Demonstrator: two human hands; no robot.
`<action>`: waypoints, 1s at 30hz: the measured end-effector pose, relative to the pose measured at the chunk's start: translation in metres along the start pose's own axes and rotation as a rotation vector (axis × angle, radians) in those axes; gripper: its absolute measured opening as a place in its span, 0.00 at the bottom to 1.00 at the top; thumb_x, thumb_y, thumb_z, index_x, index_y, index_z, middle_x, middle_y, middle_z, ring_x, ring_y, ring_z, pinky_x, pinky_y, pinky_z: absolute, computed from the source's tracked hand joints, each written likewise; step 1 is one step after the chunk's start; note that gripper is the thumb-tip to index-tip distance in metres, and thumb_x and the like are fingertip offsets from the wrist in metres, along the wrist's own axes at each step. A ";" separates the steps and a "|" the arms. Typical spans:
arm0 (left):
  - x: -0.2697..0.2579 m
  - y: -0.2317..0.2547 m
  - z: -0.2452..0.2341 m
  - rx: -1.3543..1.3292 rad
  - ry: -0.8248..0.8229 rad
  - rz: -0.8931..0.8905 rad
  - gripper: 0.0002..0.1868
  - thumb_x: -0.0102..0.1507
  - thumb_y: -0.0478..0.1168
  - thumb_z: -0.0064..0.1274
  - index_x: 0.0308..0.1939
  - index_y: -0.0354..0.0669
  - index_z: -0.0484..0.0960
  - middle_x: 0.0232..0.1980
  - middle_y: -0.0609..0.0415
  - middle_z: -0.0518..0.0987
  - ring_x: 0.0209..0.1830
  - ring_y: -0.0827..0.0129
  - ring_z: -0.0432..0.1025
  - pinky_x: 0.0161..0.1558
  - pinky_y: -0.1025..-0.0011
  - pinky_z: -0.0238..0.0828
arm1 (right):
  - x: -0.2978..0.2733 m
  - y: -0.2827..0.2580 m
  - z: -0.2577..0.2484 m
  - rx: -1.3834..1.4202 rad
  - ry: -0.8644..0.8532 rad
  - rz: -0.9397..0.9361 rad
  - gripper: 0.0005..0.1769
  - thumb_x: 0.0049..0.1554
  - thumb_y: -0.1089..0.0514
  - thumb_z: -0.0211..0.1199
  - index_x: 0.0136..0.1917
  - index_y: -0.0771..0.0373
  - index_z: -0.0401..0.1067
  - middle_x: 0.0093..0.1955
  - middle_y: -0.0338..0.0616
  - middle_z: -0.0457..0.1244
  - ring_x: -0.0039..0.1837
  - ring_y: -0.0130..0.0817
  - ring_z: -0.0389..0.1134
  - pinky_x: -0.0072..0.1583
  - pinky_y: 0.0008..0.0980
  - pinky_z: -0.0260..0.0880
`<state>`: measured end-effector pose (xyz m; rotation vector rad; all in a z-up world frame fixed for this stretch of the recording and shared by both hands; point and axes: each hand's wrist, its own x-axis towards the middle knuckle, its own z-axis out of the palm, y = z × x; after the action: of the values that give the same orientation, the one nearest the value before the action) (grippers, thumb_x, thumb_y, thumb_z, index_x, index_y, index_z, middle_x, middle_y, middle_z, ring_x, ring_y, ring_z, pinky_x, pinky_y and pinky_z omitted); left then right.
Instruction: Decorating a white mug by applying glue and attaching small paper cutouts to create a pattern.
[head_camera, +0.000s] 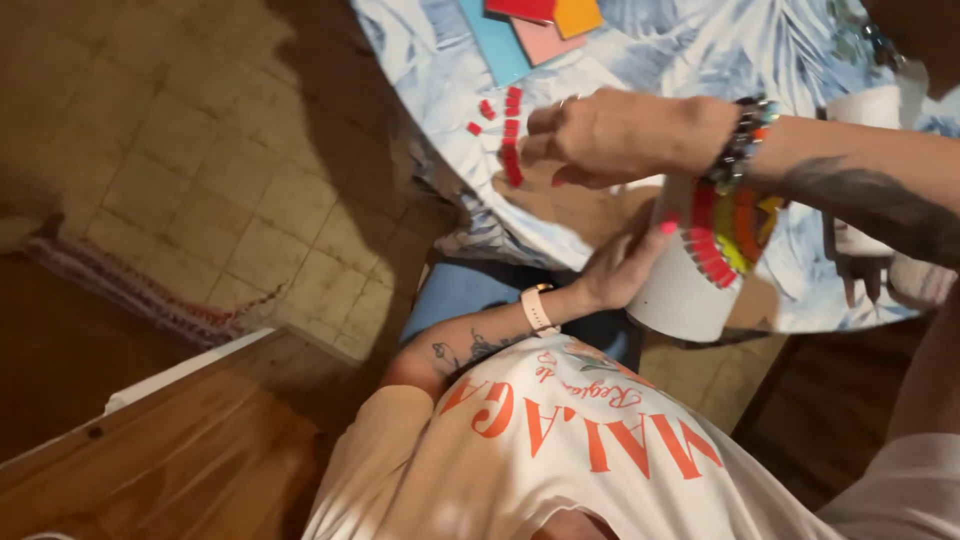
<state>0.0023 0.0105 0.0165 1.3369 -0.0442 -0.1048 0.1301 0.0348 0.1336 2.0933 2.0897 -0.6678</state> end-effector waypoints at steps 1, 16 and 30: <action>-0.001 0.009 -0.002 0.048 -0.015 -0.050 0.31 0.56 0.61 0.23 0.57 0.49 0.55 0.55 0.48 0.67 0.51 0.57 0.65 0.47 0.64 0.60 | 0.009 0.000 0.004 -0.043 -0.023 -0.064 0.15 0.49 0.56 0.53 0.50 0.60 0.60 0.43 0.45 0.57 0.36 0.42 0.62 0.36 0.41 0.66; -0.009 0.045 -0.021 0.037 -0.155 -0.008 0.33 0.60 0.61 0.21 0.58 0.39 0.54 0.45 0.33 0.68 0.49 0.45 0.63 0.54 0.50 0.53 | 0.048 0.016 0.038 -0.374 0.218 -0.588 0.06 0.48 0.63 0.38 0.38 0.62 0.56 0.39 0.40 0.53 0.36 0.36 0.60 0.42 0.30 0.63; -0.007 0.041 -0.012 -0.021 -0.138 0.018 0.31 0.62 0.58 0.21 0.57 0.36 0.55 0.47 0.32 0.66 0.50 0.46 0.61 0.55 0.52 0.53 | 0.033 0.014 0.027 -0.465 0.301 -0.617 0.06 0.44 0.66 0.37 0.30 0.62 0.56 0.29 0.38 0.52 0.31 0.35 0.56 0.35 0.28 0.61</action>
<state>-0.0015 0.0326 0.0533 1.3067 -0.1712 -0.1812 0.1360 0.0547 0.0933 1.3627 2.7411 0.1183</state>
